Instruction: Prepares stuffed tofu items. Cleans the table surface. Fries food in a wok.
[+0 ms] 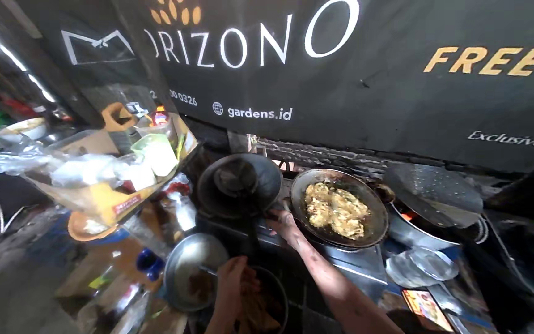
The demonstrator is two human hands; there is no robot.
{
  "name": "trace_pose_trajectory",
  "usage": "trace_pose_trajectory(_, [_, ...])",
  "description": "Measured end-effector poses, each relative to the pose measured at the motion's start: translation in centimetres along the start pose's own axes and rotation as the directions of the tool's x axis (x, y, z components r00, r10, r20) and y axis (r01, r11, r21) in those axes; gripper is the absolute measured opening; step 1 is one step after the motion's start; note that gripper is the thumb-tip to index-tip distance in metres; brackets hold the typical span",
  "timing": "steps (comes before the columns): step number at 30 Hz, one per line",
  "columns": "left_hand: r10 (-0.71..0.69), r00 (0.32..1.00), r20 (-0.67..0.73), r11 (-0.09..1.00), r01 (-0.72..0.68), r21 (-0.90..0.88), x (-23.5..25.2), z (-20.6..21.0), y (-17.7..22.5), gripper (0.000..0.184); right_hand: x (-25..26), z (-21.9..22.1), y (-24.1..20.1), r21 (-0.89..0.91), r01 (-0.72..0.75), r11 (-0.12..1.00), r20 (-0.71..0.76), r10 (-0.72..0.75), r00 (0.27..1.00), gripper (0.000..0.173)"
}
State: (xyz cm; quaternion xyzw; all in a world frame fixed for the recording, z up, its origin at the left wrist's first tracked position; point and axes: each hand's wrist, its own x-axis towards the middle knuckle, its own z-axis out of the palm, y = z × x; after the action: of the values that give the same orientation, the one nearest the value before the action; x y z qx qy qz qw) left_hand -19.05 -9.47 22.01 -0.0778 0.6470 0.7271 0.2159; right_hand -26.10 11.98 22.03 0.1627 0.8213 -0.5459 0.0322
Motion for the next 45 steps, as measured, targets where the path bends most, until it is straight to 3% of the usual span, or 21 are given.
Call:
trace_pose_trajectory(3, [-0.047,0.999,0.006,0.998,0.047,-0.052,1.1,0.2,0.0,0.035,0.9,0.6,-1.1,0.204,-0.131,0.97,0.059,0.121,0.991,0.035])
trace_pose_trajectory(7, [-0.084,0.996,0.03,0.992,0.086,-0.094,2.8,0.8,0.7,0.043,2.1,0.9,-2.5,0.19,-0.252,0.949,0.096,0.237,0.967,0.037])
trace_pose_trajectory(9, [-0.109,0.994,0.009,0.988,0.11,-0.104,3.7,1.4,1.2,0.045,2.6,0.6,-2.5,0.197,-0.277,0.941,0.156,0.249,0.956,0.034])
trace_pose_trajectory(12, [-0.145,0.989,-0.009,0.985,0.144,-0.091,4.8,2.3,1.5,0.043,2.3,-0.2,-1.7,0.42,-0.274,0.865,0.212,0.2,0.957,0.017])
trace_pose_trajectory(17, [-0.151,0.988,0.023,0.979,0.153,-0.132,6.2,3.3,1.6,0.03,-2.6,-3.5,-0.6,0.61,-0.18,0.771,0.146,0.114,0.983,0.022])
trace_pose_trajectory(21, [-0.154,0.988,0.017,0.973,0.154,-0.172,7.3,3.8,1.6,0.017,-8.0,-7.0,3.1,0.723,0.139,0.677,-0.132,-0.062,0.989,0.037])
trace_pose_trajectory(24, [-0.106,0.994,0.037,0.976,0.111,-0.188,8.0,4.2,1.1,0.015,-11.8,-11.2,5.5,0.524,0.195,0.829,-0.32,-0.021,0.947,0.043])
trace_pose_trajectory(27, [-0.051,0.999,0.001,0.98,0.05,-0.191,8.1,4.8,0.8,0.019,-14.7,-15.1,8.2,0.152,0.172,0.973,-0.534,-0.066,0.843,0.037])
trace_pose_trajectory(30, [0.004,1.0,-0.022,0.988,-0.007,-0.155,7.9,5.2,0.7,0.015,-16.4,-18.3,11.7,-0.244,0.055,0.968,-0.623,-0.2,0.756,0.039])
trace_pose_trajectory(32, [0.04,0.999,-0.014,0.991,-0.042,-0.128,7.6,4.9,0.5,0.015,-17.4,-19.6,13.2,-0.39,-0.009,0.921,-0.622,-0.257,0.74,0.042])
trace_pose_trajectory(37, [0.14,0.99,-0.009,0.99,-0.141,-0.021,6.4,3.5,1.1,0.022,-18.2,-21.3,15.0,-0.502,-0.124,0.856,-0.597,-0.24,0.766,0.04])
trace_pose_trajectory(45, [0.341,0.935,0.099,0.898,-0.355,0.258,3.9,2.8,3.3,0.033,-17.8,-21.5,13.7,-0.444,-0.278,0.852,-0.517,0.01,0.856,0.031])
